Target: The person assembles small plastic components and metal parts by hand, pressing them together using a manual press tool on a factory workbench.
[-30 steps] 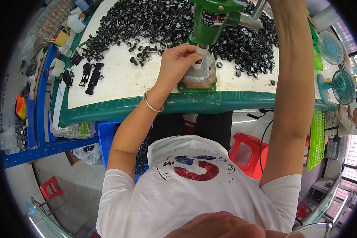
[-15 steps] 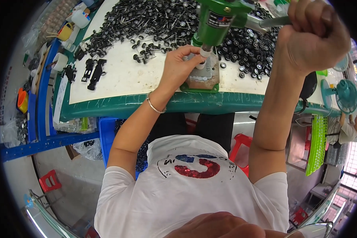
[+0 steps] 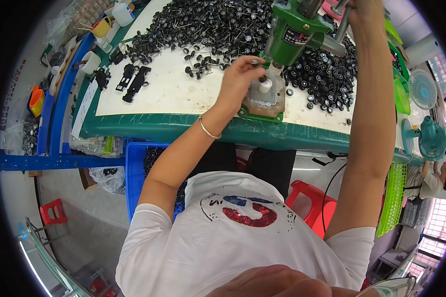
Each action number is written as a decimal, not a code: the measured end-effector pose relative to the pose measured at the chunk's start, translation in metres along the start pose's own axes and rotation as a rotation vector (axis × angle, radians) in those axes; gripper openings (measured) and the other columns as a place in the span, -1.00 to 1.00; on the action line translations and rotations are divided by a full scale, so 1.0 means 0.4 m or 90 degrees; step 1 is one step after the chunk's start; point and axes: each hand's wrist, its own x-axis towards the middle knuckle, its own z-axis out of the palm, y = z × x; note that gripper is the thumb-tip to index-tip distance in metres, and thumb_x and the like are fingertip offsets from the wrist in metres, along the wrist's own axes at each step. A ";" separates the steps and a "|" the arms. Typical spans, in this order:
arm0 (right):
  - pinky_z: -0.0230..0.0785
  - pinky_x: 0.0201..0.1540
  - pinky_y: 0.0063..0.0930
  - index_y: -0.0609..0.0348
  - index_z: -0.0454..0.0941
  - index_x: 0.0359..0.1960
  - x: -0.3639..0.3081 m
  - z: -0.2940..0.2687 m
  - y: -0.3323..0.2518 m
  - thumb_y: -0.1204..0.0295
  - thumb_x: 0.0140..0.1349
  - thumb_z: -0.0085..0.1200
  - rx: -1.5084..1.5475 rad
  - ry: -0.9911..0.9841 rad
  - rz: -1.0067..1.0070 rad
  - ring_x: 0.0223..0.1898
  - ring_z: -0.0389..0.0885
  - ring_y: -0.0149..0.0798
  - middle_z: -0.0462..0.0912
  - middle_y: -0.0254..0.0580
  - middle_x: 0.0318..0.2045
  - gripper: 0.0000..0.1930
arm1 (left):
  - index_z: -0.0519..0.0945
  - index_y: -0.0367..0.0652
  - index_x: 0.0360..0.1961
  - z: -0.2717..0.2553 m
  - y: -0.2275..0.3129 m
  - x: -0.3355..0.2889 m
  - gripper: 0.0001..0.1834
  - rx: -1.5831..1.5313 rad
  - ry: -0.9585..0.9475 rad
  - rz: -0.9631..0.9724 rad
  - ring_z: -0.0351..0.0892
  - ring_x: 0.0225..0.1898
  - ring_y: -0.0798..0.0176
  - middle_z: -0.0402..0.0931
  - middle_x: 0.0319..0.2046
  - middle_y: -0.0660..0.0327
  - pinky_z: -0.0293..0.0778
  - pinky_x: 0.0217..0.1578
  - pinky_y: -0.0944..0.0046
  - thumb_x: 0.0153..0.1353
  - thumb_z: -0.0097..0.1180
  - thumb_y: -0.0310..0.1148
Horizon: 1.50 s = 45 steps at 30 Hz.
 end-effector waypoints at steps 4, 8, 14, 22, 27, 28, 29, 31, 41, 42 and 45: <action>0.15 -0.67 -0.62 0.09 0.50 -0.36 -0.101 0.071 0.057 0.20 0.32 0.05 -0.297 0.184 -0.187 -0.64 0.36 -0.49 0.43 -0.39 -0.57 -0.76 | 0.48 -0.22 -0.23 -0.116 0.002 0.031 -0.82 -0.124 0.144 -0.083 0.56 -0.43 0.32 0.45 -0.47 0.28 0.45 -0.37 0.32 0.10 0.07 -0.54; 0.39 -0.36 -0.54 0.10 0.55 -0.25 -0.115 -0.072 0.091 0.12 0.38 -0.02 -0.237 0.254 -0.216 -0.36 0.53 -0.39 0.56 -0.31 -0.43 -0.70 | 0.60 -0.24 -0.28 -0.184 0.028 0.042 -0.81 0.316 0.117 -0.153 0.58 -0.50 0.28 0.53 -0.54 0.26 0.47 -0.47 0.22 0.07 0.20 -0.41; 0.45 -0.27 -0.38 0.12 0.67 -0.29 -0.237 -0.316 0.268 0.31 0.19 0.14 -0.769 0.139 -0.042 -0.31 0.64 -0.31 0.66 -0.19 -0.33 -0.82 | 0.69 -0.29 -0.40 -0.184 -0.016 0.055 -0.75 0.753 0.057 0.073 0.64 -0.46 0.13 0.64 -0.50 0.04 0.51 -0.36 0.22 0.00 0.28 -0.28; 0.44 -0.20 -0.25 0.13 0.56 -0.16 -0.373 -0.351 0.440 0.37 0.16 0.15 -1.105 -0.112 -0.088 -0.29 0.58 -0.14 0.51 -0.22 -0.23 -0.78 | 0.66 -0.26 -0.45 -0.222 -0.006 0.090 -0.84 0.684 0.031 -0.047 0.57 -0.57 0.31 0.60 -0.58 0.22 0.44 -0.48 0.34 -0.02 0.33 -0.39; 0.44 -0.19 -0.41 0.19 0.61 -0.17 -0.361 -0.351 0.437 0.42 0.24 0.10 -0.956 -0.053 -0.124 -0.32 0.60 -0.23 0.62 -0.18 -0.30 -0.83 | 0.65 -0.23 -0.36 -0.244 0.013 0.061 -0.86 0.478 0.052 -0.100 0.52 -0.54 0.48 0.55 -0.53 0.34 0.30 -0.58 0.50 0.06 0.31 -0.43; 0.44 -0.19 -0.48 0.21 0.63 -0.16 -0.357 -0.348 0.435 0.44 0.27 0.09 -0.886 -0.018 -0.117 -0.34 0.61 -0.30 0.65 -0.19 -0.34 -0.82 | 0.65 -0.23 -0.34 -0.244 0.017 0.055 -0.86 0.439 0.071 -0.082 0.51 -0.54 0.50 0.56 -0.51 0.33 0.24 -0.62 0.51 0.08 0.30 -0.44; 0.44 -0.19 -0.48 0.21 0.63 -0.16 -0.352 -0.329 0.428 0.44 0.27 0.09 -0.886 -0.020 -0.116 -0.34 0.61 -0.30 0.65 -0.19 -0.34 -0.82 | 0.65 -0.23 -0.31 -0.237 0.024 0.047 -0.86 0.399 0.089 -0.063 0.51 -0.53 0.52 0.58 -0.49 0.32 0.18 -0.65 0.52 0.09 0.30 -0.44; 0.44 -0.23 -0.46 0.26 0.62 -0.14 -0.338 -0.264 0.416 0.35 0.25 0.11 -0.599 -0.005 0.031 -0.33 0.61 -0.33 0.68 -0.16 -0.31 -0.75 | 0.65 -0.22 -0.30 -0.226 0.035 0.038 -0.85 0.347 0.114 -0.070 0.52 -0.53 0.53 0.58 -0.49 0.31 0.12 -0.67 0.53 0.10 0.30 -0.43; 0.36 -0.20 -0.46 0.30 0.65 -0.19 -0.321 -0.203 0.512 0.24 0.17 0.23 -0.573 0.005 0.012 -0.29 0.51 -0.33 0.55 -0.18 -0.30 -0.66 | 0.69 -0.28 -0.29 -0.123 0.052 -0.002 -0.81 0.228 0.062 -0.013 0.49 -0.44 0.53 0.62 -0.43 0.29 0.37 -0.42 0.51 0.04 0.36 -0.47; 0.35 -0.19 -0.46 0.30 0.66 -0.20 -0.328 -0.199 0.512 0.24 0.17 0.23 -0.559 0.006 0.018 -0.29 0.50 -0.32 0.54 -0.19 -0.30 -0.67 | 0.70 -0.30 -0.28 -0.108 0.065 -0.008 -0.81 0.228 0.063 -0.043 0.51 -0.35 0.51 0.63 -0.40 0.28 0.43 -0.27 0.48 0.04 0.35 -0.50; 0.34 -0.17 -0.49 0.30 0.67 -0.23 -0.335 -0.201 0.513 0.25 0.21 0.18 -0.590 -0.009 -0.014 -0.29 0.50 -0.33 0.55 -0.21 -0.31 -0.68 | 0.71 -0.20 -0.28 -0.077 0.063 -0.012 -0.82 0.235 -0.009 0.061 0.37 -0.51 0.62 0.57 -0.49 0.41 0.14 -0.57 0.56 0.06 0.35 -0.42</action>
